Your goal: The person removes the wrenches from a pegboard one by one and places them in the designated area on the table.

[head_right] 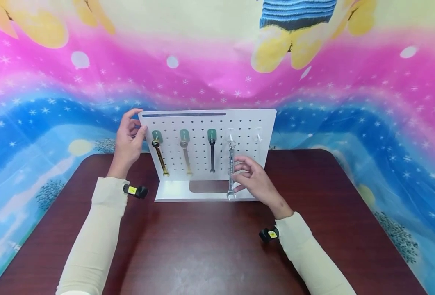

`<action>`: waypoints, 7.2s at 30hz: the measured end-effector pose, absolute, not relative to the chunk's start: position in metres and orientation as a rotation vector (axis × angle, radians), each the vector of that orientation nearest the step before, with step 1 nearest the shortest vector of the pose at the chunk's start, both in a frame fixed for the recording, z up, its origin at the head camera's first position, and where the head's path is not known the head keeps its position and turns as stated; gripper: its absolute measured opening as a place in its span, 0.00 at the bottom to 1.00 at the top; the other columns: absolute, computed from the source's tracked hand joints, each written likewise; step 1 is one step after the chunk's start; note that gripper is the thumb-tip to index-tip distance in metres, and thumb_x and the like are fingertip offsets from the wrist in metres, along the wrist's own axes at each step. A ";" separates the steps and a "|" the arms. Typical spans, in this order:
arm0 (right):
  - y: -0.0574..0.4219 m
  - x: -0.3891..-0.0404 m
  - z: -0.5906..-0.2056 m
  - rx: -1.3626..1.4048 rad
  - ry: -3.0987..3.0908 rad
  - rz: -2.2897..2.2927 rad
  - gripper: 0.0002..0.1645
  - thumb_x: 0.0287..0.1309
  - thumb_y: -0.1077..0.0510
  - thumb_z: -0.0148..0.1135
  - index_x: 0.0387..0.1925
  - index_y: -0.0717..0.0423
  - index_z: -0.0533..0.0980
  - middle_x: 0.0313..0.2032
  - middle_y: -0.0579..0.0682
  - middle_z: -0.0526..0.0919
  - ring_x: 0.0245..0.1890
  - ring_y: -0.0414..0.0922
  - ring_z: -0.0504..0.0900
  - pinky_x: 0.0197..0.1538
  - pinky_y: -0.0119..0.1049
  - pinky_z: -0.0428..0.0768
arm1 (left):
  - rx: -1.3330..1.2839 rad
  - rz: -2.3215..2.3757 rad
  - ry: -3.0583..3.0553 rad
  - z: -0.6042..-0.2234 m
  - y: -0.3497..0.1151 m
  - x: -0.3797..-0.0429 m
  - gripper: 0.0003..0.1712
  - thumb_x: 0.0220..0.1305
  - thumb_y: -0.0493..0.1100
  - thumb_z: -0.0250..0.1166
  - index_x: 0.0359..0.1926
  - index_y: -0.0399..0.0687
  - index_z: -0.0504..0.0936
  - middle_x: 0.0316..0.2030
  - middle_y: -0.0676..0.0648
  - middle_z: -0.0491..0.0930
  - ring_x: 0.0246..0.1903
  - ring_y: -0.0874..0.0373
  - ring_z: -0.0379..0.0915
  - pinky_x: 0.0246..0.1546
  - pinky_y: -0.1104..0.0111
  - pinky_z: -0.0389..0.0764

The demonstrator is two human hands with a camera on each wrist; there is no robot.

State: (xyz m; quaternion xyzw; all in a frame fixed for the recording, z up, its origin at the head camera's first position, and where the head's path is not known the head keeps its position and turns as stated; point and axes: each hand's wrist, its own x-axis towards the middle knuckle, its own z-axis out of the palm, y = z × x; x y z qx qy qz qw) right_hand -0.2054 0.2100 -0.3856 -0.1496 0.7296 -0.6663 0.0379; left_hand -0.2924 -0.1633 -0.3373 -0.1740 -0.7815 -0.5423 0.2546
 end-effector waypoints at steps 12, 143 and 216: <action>0.208 -0.204 -0.374 -0.454 2.271 -2.065 0.31 0.67 0.68 0.63 0.68 0.67 0.66 0.50 0.66 0.76 0.41 0.46 0.86 0.35 0.48 0.87 | -0.455 -1.402 -2.184 -0.337 -0.166 -0.293 0.28 0.80 0.38 0.55 0.74 0.65 0.66 0.44 0.42 0.75 0.42 0.48 0.79 0.42 0.55 0.76; 0.274 -0.218 -0.421 -0.345 3.079 -1.193 0.13 0.64 0.67 0.64 0.50 0.65 0.80 0.36 0.55 0.82 0.26 0.48 0.79 0.32 0.36 0.80 | -0.469 -1.441 -2.112 -0.342 -0.167 -0.296 0.28 0.81 0.41 0.54 0.75 0.67 0.65 0.44 0.42 0.75 0.41 0.50 0.76 0.40 0.62 0.74; 0.140 -0.216 -0.408 -0.417 2.581 -1.915 0.17 0.66 0.62 0.67 0.53 0.64 0.74 0.38 0.57 0.84 0.40 0.66 0.85 0.41 0.58 0.84 | -0.472 -1.544 -2.027 -0.348 -0.159 -0.294 0.29 0.80 0.42 0.56 0.73 0.77 0.70 0.34 0.42 0.75 0.23 0.54 0.57 0.25 0.66 0.63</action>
